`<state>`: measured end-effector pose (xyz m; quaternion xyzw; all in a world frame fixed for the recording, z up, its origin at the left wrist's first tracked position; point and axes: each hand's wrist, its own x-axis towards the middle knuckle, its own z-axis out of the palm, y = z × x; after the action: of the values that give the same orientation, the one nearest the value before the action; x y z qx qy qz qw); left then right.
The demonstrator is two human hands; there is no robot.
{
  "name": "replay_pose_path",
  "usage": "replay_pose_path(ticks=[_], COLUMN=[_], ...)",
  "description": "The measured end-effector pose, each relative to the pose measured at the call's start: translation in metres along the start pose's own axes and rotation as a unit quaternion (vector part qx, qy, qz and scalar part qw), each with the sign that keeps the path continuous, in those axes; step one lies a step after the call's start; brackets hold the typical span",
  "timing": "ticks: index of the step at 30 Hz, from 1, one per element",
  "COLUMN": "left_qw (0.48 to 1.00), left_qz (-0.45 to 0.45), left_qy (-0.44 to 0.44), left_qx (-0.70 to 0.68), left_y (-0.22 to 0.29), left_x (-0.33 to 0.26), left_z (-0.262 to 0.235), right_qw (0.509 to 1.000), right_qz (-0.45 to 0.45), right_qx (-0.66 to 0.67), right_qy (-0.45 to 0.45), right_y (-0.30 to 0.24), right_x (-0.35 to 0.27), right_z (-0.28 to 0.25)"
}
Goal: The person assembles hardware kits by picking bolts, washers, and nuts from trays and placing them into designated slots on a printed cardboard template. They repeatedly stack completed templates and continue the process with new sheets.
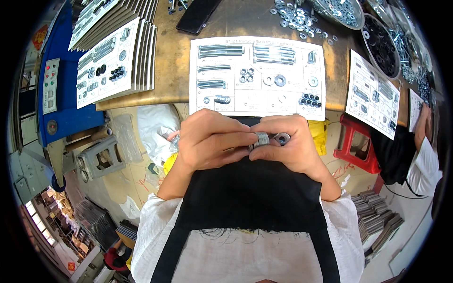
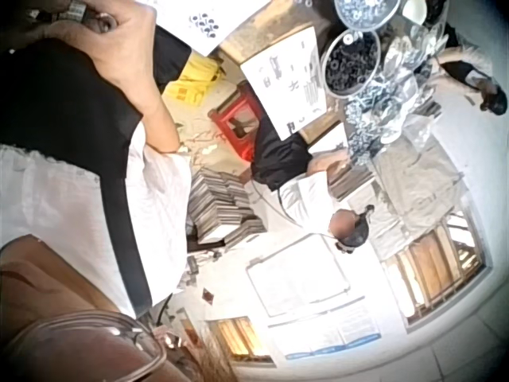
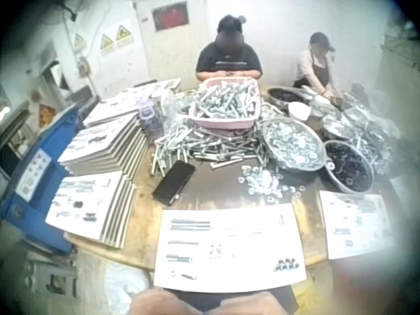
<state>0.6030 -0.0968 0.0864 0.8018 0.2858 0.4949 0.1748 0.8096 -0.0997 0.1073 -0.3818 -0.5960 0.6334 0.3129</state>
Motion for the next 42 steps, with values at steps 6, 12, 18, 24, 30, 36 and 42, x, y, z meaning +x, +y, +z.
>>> replay_pose_path(ticks=[6,12,18,24,30,36,42], left_qw=[0.995,0.967,0.927,0.944,0.935,0.925,0.995], left_qz=[-0.071,-0.153,-0.305,-0.112,-0.138,-0.256,-0.051], left_qy=[-0.026,-0.032,-0.080,-0.271,-0.288,-0.279,-0.051], left_qx=[-0.071,-0.200,-0.200,0.154,0.155,0.042,-0.065], left_y=[-0.007,-0.014,-0.059,-0.079,-0.083,-0.078,-0.026], left_x=[-0.005,-0.010,-0.020,-0.023,-0.023,-0.003,0.015], left_z=[-0.001,0.001,0.017,0.080,0.091,0.067,0.002], right_qw=[1.000,0.997,0.989,0.987,0.991,0.997,0.998], right_qz=[0.010,0.018,0.078,0.071,0.070,0.053,0.031], right_qx=[0.028,0.080,0.055,0.044,0.022,0.023,0.014], right_qy=[0.008,0.004,-0.112,-0.135,-0.112,-0.048,0.045], right_y=[0.010,0.025,0.016,0.018,0.027,0.018,0.013], right_x=[0.001,0.003,0.004,0.004,-0.001,0.001,0.001], right_z=[0.002,0.004,0.005,0.008,0.000,-0.005,-0.009])
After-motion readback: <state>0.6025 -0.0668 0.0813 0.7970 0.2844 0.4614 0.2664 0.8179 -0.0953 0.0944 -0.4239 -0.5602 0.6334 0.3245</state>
